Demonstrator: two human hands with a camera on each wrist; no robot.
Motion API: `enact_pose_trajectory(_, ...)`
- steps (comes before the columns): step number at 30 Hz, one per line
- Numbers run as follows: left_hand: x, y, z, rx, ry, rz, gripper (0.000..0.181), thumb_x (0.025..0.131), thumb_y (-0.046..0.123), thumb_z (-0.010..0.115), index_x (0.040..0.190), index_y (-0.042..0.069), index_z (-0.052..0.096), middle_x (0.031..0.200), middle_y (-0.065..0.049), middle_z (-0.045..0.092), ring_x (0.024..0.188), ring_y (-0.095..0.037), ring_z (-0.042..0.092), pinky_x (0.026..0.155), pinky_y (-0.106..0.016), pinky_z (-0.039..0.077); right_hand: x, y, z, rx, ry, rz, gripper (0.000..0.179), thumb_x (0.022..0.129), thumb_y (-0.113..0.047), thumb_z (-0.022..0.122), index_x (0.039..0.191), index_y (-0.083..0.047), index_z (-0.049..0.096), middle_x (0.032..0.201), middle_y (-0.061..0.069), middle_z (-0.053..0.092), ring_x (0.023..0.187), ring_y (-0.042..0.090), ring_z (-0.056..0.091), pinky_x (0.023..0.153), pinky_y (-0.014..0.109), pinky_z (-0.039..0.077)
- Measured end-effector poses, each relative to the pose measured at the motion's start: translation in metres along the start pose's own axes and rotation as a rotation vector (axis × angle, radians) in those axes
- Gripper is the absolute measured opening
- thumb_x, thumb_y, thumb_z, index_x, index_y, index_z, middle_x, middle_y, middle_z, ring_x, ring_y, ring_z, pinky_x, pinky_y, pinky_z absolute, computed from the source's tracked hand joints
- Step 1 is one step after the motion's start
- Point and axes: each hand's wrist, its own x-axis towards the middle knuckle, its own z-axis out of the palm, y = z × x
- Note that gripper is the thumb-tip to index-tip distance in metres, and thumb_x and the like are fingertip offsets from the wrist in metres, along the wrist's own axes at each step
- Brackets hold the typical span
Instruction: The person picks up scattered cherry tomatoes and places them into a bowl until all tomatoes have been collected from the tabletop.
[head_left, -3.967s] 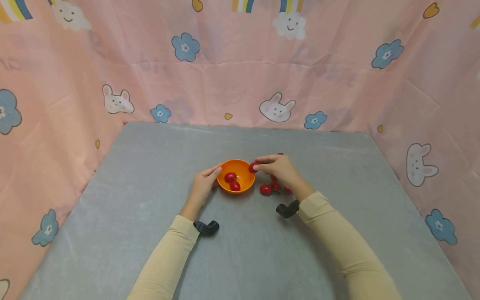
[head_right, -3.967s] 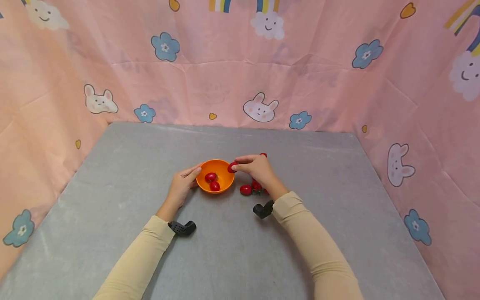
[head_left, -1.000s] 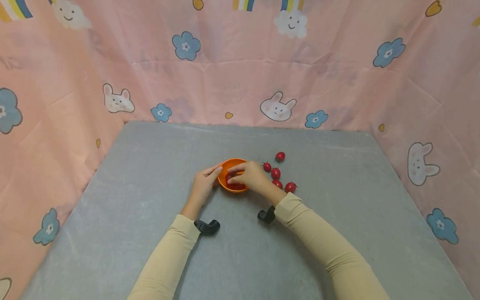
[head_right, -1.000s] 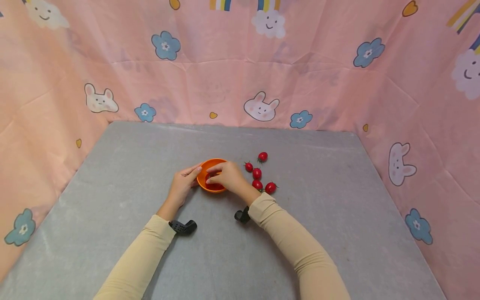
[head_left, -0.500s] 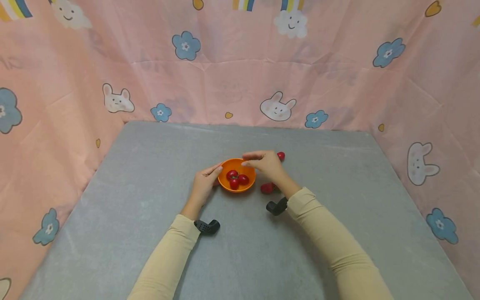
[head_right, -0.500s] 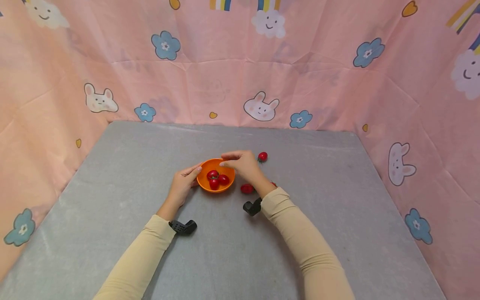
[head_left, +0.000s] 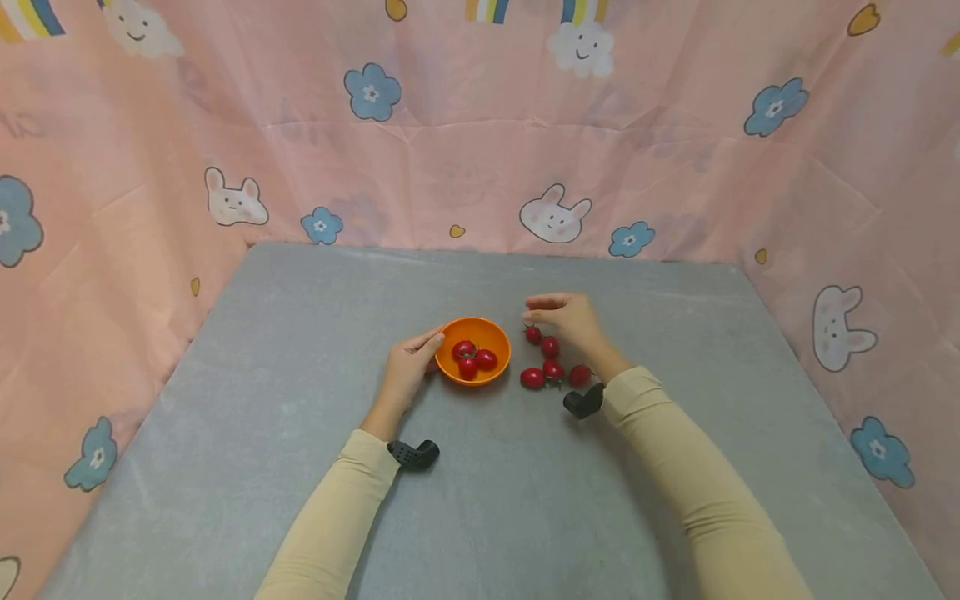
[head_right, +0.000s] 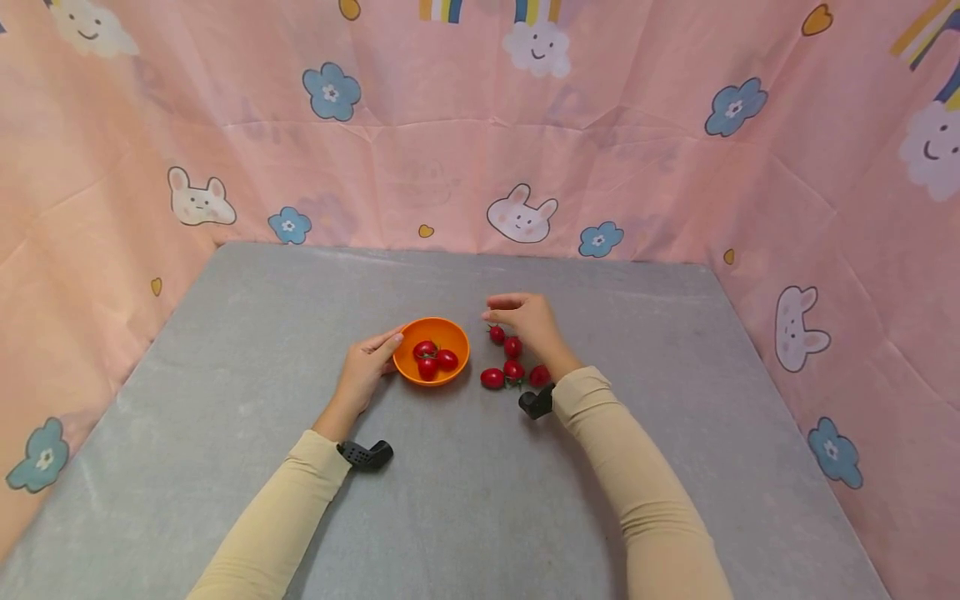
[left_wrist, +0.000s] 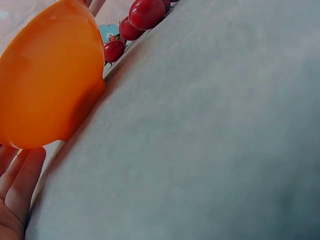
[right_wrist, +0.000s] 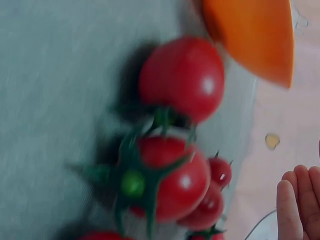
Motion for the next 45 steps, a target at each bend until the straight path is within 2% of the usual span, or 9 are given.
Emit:
enact_pose_trajectory(9,0.0,0.0,-0.002,0.006,-0.002,-0.002,0.036,0.098,0.025,0.064,0.128,0.006,0.067,0.132,-0.012,0.066,0.11,-0.012,0.066,0.079,-0.019,0.058,0.011,0.013,-0.018,-0.026,0.088,-0.003,0.044,0.09,-0.03,0.074,0.128,-0.007,0.067,0.129,0.014,0.067,0.116,0.026,0.06,0.108,0.042,0.047)
enact_pose_trajectory(19,0.002,-0.002,-0.001,0.004,-0.003,-0.004,0.035,0.098,0.025,0.064,0.128,0.006,0.068,0.133,-0.011,0.066,0.109,-0.013,0.065,0.076,-0.017,0.058,0.017,0.018,-0.027,-0.043,0.127,0.063,0.04,0.094,-0.026,0.069,0.128,-0.006,0.066,0.134,0.014,0.064,0.131,0.029,0.052,0.114,0.046,0.041)
enact_pose_trajectory(29,0.001,-0.002,-0.001,0.019,0.002,-0.008,0.036,0.097,0.027,0.064,0.127,0.008,0.068,0.133,-0.01,0.066,0.111,-0.014,0.065,0.077,-0.018,0.058,0.023,0.029,-0.033,-0.03,0.178,0.072,0.041,0.094,-0.023,0.068,0.13,-0.004,0.065,0.138,0.015,0.061,0.136,0.03,0.046,0.116,0.046,0.038)
enact_pose_trajectory(36,0.001,-0.002,-0.002,0.012,-0.003,-0.012,0.035,0.098,0.026,0.064,0.127,0.008,0.069,0.132,-0.01,0.066,0.109,-0.013,0.065,0.077,-0.018,0.058,0.026,0.032,-0.033,-0.007,0.214,0.124,0.044,0.093,-0.024,0.069,0.132,-0.005,0.063,0.141,0.015,0.059,0.14,0.031,0.043,0.118,0.046,0.035)
enact_pose_trajectory(45,0.0,-0.001,-0.001,0.019,0.001,-0.005,0.035,0.098,0.026,0.064,0.128,0.008,0.068,0.133,-0.011,0.066,0.105,-0.011,0.066,0.076,-0.017,0.058,0.029,0.033,-0.03,0.005,0.252,0.183,0.046,0.091,-0.023,0.071,0.132,-0.003,0.064,0.139,0.015,0.061,0.132,0.029,0.053,0.114,0.041,0.042)
